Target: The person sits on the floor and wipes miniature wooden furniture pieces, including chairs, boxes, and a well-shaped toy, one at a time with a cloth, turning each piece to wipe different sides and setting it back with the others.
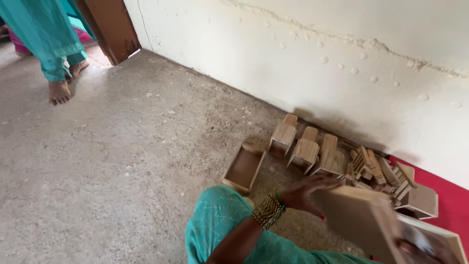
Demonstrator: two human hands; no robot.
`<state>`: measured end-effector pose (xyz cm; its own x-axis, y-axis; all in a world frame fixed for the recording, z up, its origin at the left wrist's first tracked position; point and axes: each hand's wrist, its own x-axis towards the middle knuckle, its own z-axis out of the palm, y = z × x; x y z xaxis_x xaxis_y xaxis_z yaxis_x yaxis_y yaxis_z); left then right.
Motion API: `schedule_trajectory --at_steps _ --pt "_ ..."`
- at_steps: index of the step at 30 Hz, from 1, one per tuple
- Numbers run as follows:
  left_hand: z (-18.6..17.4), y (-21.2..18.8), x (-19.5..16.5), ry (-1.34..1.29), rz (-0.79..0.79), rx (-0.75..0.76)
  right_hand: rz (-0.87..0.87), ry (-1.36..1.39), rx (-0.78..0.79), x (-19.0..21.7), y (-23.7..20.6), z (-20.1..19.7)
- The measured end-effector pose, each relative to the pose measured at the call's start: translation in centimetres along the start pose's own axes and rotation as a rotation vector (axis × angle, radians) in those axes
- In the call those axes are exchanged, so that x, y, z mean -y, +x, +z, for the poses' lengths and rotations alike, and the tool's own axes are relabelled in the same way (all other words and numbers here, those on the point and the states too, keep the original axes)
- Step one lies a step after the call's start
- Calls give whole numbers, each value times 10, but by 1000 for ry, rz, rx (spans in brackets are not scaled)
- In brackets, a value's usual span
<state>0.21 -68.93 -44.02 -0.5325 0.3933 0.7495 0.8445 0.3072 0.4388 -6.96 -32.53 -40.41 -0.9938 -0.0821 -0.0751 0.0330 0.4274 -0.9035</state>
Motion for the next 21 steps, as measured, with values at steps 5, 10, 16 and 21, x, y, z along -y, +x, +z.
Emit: schedule_trajectory --at_steps 5,10,16,21 --pt "-12 -9 1 -349 -308 7 -91 325 119 26 -23 57" --pt "-14 -7 0 -551 -645 -364 -489 194 -527 60 -28 105" --pt "6 -3 -1 -1114 -979 -938 -681 556 79 54 -39 203" --pt "-9 -9 0 -1223 -1008 -915 -1029 -526 -132 68 -93 265"
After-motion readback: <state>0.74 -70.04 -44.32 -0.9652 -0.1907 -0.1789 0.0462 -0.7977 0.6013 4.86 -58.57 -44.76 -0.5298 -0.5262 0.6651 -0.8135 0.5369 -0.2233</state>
